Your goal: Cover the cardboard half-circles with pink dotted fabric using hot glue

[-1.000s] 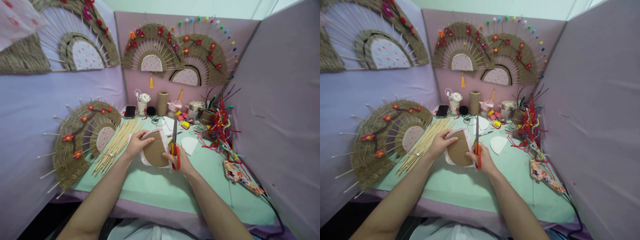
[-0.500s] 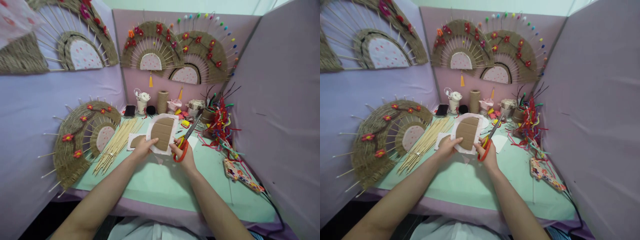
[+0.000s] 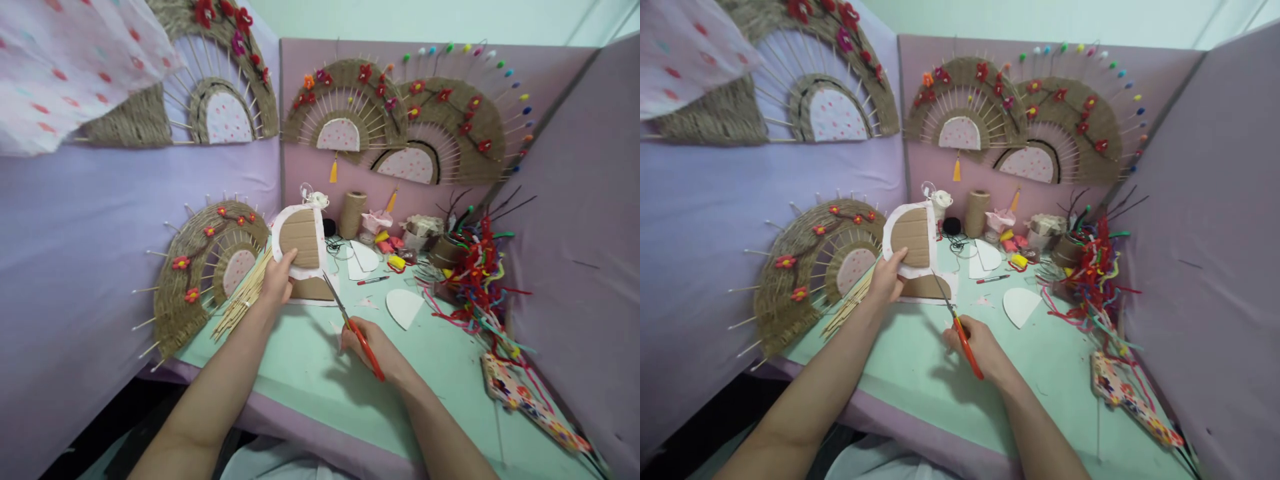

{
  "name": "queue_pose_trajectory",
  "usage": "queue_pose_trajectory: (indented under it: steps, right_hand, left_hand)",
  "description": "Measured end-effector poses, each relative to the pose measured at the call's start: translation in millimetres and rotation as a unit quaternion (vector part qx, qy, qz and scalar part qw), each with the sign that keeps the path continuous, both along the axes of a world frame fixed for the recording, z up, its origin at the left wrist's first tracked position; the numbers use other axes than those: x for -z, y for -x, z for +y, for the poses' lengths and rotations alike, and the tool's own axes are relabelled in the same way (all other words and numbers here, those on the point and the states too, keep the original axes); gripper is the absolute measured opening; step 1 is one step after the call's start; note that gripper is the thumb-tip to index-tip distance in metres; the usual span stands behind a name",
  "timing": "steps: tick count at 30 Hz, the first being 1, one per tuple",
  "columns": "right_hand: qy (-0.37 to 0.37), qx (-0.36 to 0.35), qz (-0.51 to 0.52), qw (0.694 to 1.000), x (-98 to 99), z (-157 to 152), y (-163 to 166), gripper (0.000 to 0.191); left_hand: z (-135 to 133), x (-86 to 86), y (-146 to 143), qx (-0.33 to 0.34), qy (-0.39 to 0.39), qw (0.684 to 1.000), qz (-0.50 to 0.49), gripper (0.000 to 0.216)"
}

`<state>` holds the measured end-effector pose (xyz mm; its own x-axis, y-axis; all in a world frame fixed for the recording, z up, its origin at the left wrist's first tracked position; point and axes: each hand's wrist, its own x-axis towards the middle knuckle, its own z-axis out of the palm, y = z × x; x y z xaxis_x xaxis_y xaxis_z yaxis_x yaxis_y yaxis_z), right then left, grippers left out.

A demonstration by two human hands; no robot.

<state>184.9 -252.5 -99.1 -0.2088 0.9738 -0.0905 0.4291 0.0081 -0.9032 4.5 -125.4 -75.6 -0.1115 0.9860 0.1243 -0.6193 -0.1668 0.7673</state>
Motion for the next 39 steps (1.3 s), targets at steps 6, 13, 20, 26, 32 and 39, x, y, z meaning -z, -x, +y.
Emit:
queue_pose_trajectory:
  steps: [6,13,20,26,32,39]
  right_hand:
    - [0.019,0.021,0.012,1.0,3.4,1.5,2.5,0.03]
    - [0.029,0.031,0.02,0.999,11.5,3.6,-2.9,0.028]
    - [0.038,0.031,0.023,0.999,17.0,4.0,-5.4,0.025]
    - [0.058,0.038,0.042,0.997,20.0,4.3,-6.1,0.022]
    - [0.069,0.036,0.047,0.996,17.9,4.2,-5.3,0.023]
    - [0.069,0.03,0.054,0.996,20.9,5.4,-5.5,0.022]
  left_hand:
    - [-0.4,1.0,0.4,-0.005,0.026,1.0,0.014,0.034]
    - [0.2,5.2,-1.0,0.012,0.037,0.999,0.031,0.032]
    - [-0.8,4.5,-0.3,0.018,0.038,0.999,0.033,0.028]
    - [-0.3,5.2,0.1,0.033,0.053,0.998,0.021,0.03]
    - [2.0,8.7,1.6,0.061,0.089,0.994,-0.007,0.03]
    - [2.1,6.1,2.0,0.128,0.163,0.977,-0.043,0.026]
